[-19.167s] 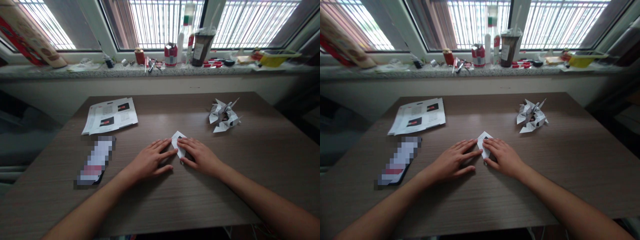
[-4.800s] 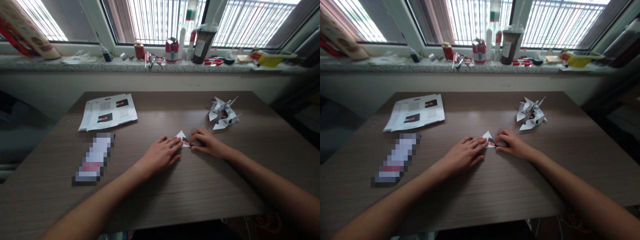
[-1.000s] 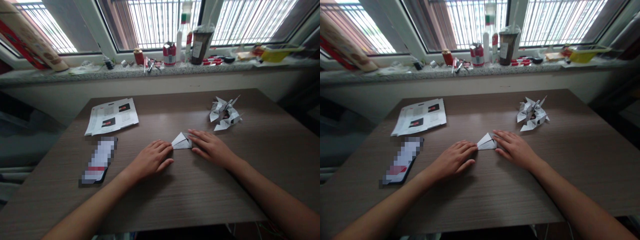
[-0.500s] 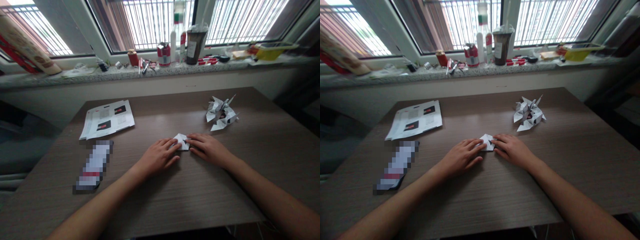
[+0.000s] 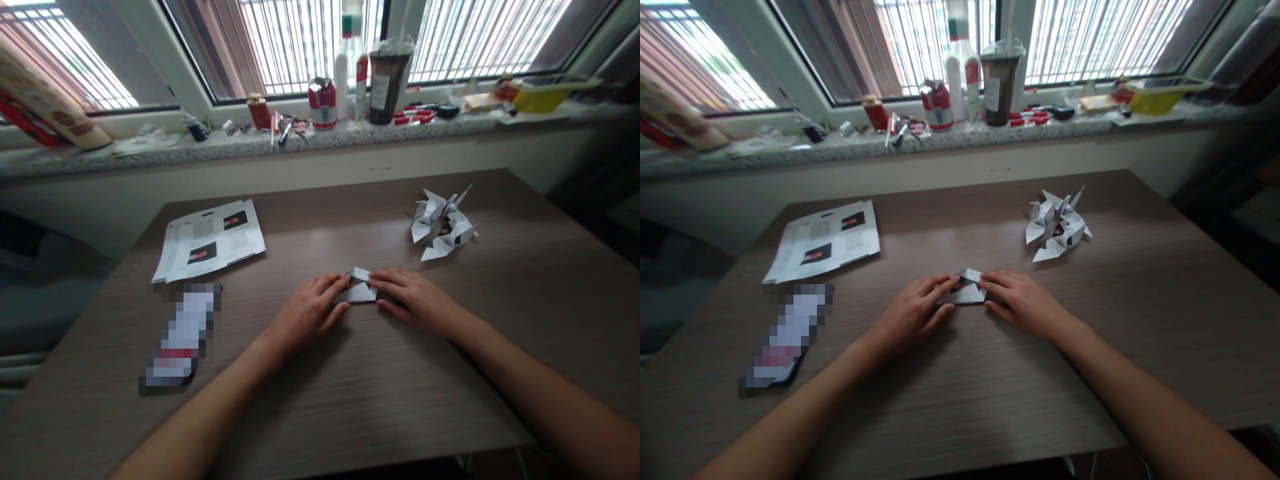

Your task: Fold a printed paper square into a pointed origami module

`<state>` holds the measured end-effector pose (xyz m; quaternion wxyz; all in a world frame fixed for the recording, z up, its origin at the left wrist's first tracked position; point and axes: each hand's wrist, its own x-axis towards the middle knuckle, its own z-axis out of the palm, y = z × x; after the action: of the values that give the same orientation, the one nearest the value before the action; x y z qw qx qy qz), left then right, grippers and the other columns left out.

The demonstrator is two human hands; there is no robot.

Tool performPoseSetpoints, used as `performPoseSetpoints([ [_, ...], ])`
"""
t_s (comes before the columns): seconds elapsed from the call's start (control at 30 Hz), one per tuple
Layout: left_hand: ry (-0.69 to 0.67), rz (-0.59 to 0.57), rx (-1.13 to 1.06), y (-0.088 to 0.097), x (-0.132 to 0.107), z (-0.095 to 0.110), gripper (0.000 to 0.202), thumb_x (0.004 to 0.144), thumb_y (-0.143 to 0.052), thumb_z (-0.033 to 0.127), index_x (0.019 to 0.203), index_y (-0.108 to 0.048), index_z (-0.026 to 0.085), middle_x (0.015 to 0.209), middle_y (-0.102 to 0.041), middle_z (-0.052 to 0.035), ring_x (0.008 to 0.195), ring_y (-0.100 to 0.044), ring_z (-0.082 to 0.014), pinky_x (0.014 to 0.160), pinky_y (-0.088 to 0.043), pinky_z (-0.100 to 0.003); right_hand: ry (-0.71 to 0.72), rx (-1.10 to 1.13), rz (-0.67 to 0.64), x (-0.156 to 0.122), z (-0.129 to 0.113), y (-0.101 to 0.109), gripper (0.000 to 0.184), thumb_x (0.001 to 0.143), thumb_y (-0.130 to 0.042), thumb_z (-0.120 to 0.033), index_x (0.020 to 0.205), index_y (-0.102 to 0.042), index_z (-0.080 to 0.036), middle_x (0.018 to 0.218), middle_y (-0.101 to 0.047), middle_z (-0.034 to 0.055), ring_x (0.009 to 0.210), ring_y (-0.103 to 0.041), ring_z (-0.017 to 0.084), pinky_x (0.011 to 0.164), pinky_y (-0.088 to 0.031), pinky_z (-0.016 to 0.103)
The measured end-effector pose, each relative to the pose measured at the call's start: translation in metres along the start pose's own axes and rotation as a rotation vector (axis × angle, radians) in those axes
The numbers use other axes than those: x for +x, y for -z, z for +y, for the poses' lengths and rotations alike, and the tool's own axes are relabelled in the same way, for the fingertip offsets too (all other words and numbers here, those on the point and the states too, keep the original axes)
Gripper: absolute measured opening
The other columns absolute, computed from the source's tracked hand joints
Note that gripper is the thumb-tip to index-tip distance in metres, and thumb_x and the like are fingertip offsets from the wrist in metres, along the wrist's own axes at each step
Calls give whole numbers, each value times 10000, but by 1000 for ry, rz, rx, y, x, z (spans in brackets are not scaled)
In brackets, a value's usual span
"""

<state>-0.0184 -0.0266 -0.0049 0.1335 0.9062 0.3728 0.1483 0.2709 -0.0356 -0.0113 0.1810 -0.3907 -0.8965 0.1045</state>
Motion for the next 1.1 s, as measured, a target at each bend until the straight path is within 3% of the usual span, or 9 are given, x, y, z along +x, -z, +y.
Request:
performPoseSetpoints([
  [0.2,59,111,-24,-3,4,-6,357,1092,-422,256,1411,-571,194,1336,-635,-112,1195,-624,-249,1054,-533,-457,9,-2,4,1,1,-1,393,1033,-555,-312,1415,-616,-244,1413,-648,110,1274,-617,294,1072,-524,508],
  [0.37,92,134,52,-8,3,-12,320,1044,-549,262,1348,-627,196,1435,-565,-125,1281,-572,-283,1109,-492,-494,4,23,11,2,1,-4,382,1020,-577,-299,1394,-629,-243,1399,-648,117,1268,-615,290,1073,-521,501],
  [0.57,25,106,9,-9,3,-12,340,1033,-565,257,1363,-596,185,1476,-568,-114,1367,-532,-277,1161,-461,-490,2,76,64,7,-2,-6,324,1016,-587,-257,1331,-652,-225,1344,-667,124,1233,-630,285,1039,-541,497],
  [0.7,-14,68,-5,-6,1,-14,385,1035,-553,252,1418,-580,251,1493,-544,-110,1366,-538,-278,1132,-485,-487,-3,96,72,9,1,-9,340,1007,-594,-240,1343,-642,-218,1354,-654,136,1258,-611,294,1065,-523,516],
  [0.87,-105,-24,-9,0,-1,-18,457,1054,-525,298,1510,-491,274,1582,-471,-86,1486,-405,-271,1223,-364,-519,13,141,80,9,5,-15,400,987,-593,-174,1386,-608,-199,1381,-618,153,1304,-566,291,1094,-500,507],
  [1.1,-45,-77,25,4,-4,-14,484,1043,-548,374,1516,-486,294,1571,-483,-86,1389,-500,-290,1163,-415,-503,15,302,142,10,4,-11,304,993,-571,-161,1278,-636,-245,1408,-611,118,1408,-486,287,1143,-442,555],
])
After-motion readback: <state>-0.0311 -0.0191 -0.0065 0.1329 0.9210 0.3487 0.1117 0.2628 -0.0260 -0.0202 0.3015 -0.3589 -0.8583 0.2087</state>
